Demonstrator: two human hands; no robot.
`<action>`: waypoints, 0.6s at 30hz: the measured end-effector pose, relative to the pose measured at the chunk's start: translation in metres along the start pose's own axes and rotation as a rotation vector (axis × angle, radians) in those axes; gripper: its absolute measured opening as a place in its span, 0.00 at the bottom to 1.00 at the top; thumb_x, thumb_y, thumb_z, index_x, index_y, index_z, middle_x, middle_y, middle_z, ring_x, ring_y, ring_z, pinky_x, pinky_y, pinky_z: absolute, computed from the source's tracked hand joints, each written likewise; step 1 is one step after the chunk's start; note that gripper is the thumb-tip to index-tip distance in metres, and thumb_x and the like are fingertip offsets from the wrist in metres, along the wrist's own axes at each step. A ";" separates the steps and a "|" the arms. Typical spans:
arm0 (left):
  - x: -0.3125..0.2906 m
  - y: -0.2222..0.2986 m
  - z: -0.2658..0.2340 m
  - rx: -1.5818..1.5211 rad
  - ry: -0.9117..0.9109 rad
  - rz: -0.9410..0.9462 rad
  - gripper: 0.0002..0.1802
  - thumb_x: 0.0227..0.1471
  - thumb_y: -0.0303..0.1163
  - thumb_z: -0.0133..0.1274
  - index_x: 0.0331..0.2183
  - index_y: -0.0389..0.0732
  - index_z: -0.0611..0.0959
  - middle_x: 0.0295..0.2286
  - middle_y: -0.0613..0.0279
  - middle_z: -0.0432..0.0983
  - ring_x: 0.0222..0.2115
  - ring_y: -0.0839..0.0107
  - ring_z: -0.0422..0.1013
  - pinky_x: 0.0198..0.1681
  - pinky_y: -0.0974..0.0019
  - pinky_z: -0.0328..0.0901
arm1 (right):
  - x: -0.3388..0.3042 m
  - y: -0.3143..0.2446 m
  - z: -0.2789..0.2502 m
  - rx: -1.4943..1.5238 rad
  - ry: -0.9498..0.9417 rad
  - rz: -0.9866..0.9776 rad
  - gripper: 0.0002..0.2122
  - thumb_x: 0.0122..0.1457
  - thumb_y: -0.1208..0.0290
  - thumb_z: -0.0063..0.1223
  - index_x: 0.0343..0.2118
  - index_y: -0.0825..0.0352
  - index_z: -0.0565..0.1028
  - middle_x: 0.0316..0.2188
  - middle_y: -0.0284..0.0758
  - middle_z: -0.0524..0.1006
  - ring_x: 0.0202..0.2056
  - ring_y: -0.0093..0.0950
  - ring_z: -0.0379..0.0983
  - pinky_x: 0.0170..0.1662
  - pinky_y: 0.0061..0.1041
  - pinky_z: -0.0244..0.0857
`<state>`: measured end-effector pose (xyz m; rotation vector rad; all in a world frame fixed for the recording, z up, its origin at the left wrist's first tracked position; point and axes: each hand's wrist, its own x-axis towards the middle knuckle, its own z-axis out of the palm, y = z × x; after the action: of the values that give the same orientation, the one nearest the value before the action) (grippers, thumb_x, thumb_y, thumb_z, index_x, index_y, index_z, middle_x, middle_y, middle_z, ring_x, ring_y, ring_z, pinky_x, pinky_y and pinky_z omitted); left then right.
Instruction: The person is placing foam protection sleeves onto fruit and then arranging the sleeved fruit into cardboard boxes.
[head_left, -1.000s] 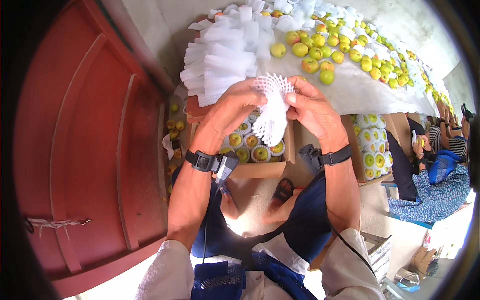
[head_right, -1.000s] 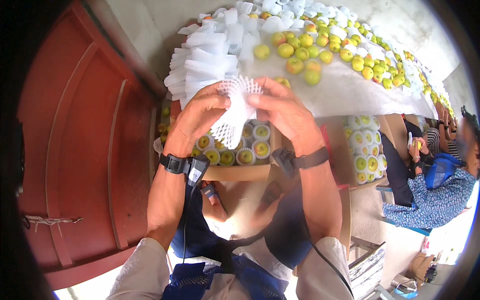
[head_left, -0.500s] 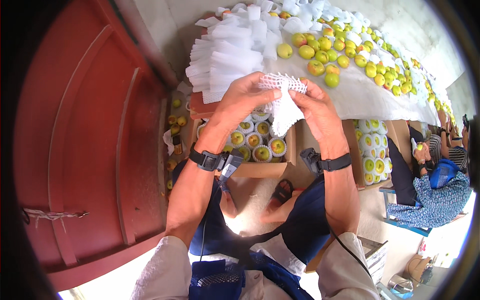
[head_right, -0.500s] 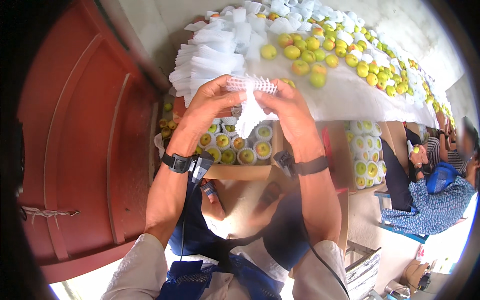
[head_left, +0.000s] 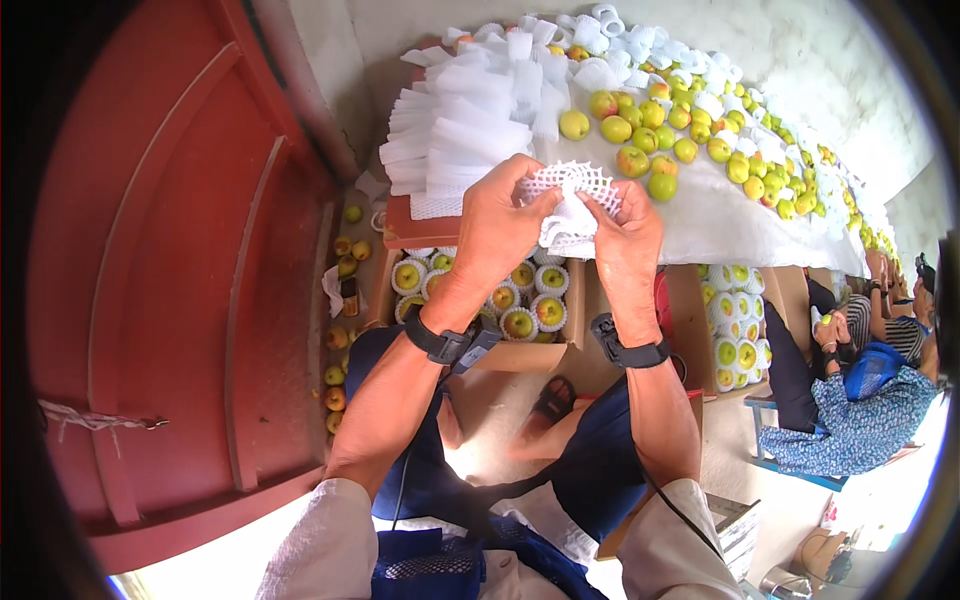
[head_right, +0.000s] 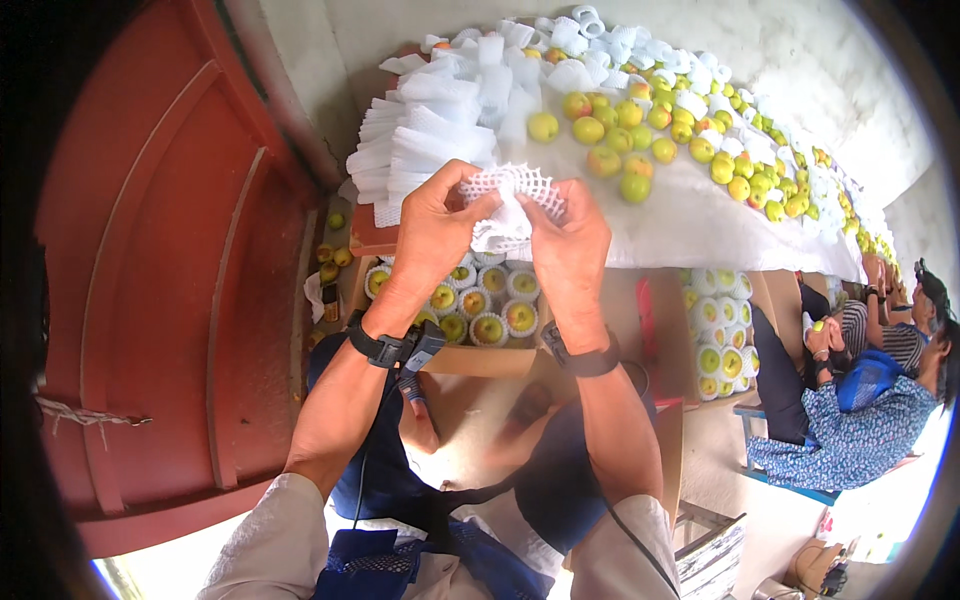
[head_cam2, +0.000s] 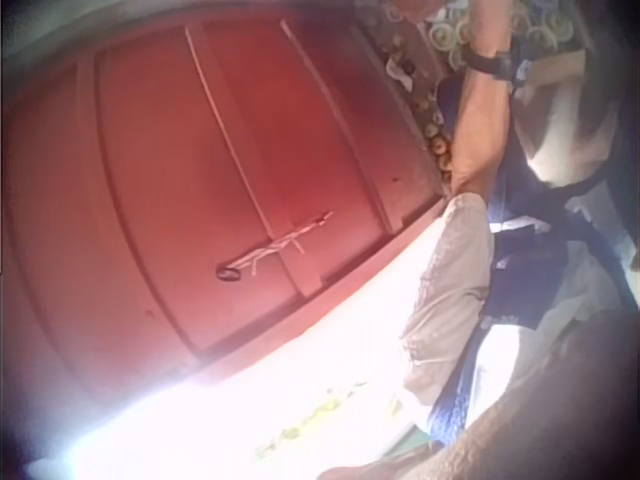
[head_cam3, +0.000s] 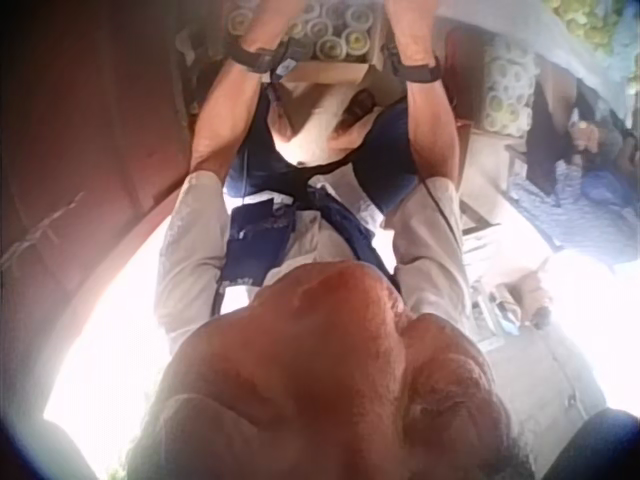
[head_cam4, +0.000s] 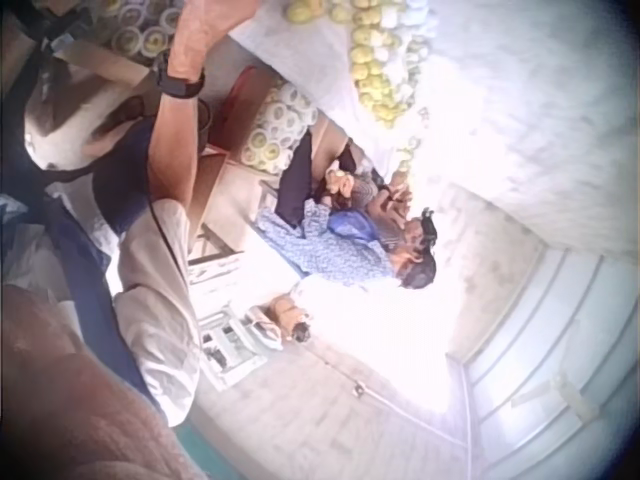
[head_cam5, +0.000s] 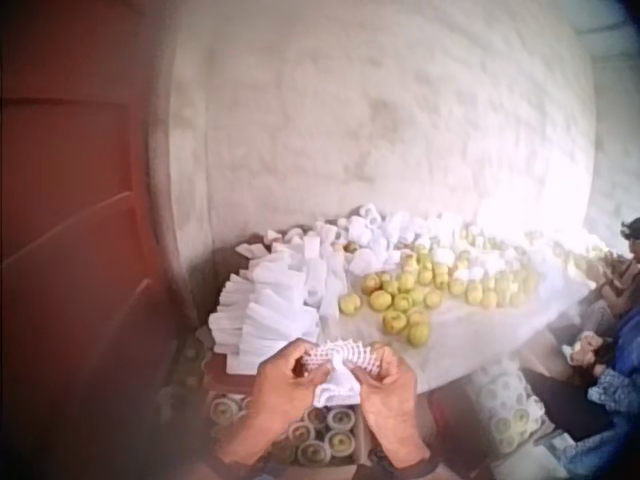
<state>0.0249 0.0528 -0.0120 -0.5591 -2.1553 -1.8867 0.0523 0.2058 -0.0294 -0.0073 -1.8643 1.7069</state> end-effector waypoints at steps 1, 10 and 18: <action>0.000 0.002 -0.001 0.035 0.022 0.015 0.08 0.51 0.23 0.62 0.35 0.36 0.80 0.23 0.74 0.72 0.26 0.84 0.64 0.29 0.75 0.63 | -0.001 -0.004 0.001 0.000 -0.004 -0.002 0.10 0.56 0.76 0.64 0.32 0.71 0.72 0.24 0.27 0.72 0.27 0.14 0.63 0.30 0.17 0.60; -0.002 0.007 -0.001 0.122 0.102 0.131 0.08 0.50 0.24 0.63 0.32 0.36 0.79 0.19 0.67 0.72 0.22 0.83 0.62 0.25 0.71 0.61 | -0.006 -0.013 0.005 -0.032 0.041 0.053 0.05 0.57 0.80 0.58 0.32 0.71 0.72 0.23 0.29 0.72 0.26 0.17 0.62 0.29 0.21 0.61; -0.002 0.009 -0.007 0.147 0.079 0.063 0.07 0.53 0.24 0.59 0.33 0.35 0.78 0.25 0.60 0.77 0.21 0.77 0.67 0.25 0.69 0.64 | -0.007 -0.019 0.009 -0.253 0.079 -0.105 0.09 0.52 0.82 0.56 0.36 0.70 0.73 0.29 0.37 0.76 0.28 0.23 0.69 0.32 0.26 0.66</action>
<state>0.0300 0.0467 -0.0036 -0.5074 -2.1771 -1.6727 0.0614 0.1917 -0.0153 -0.0759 -1.9730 1.3724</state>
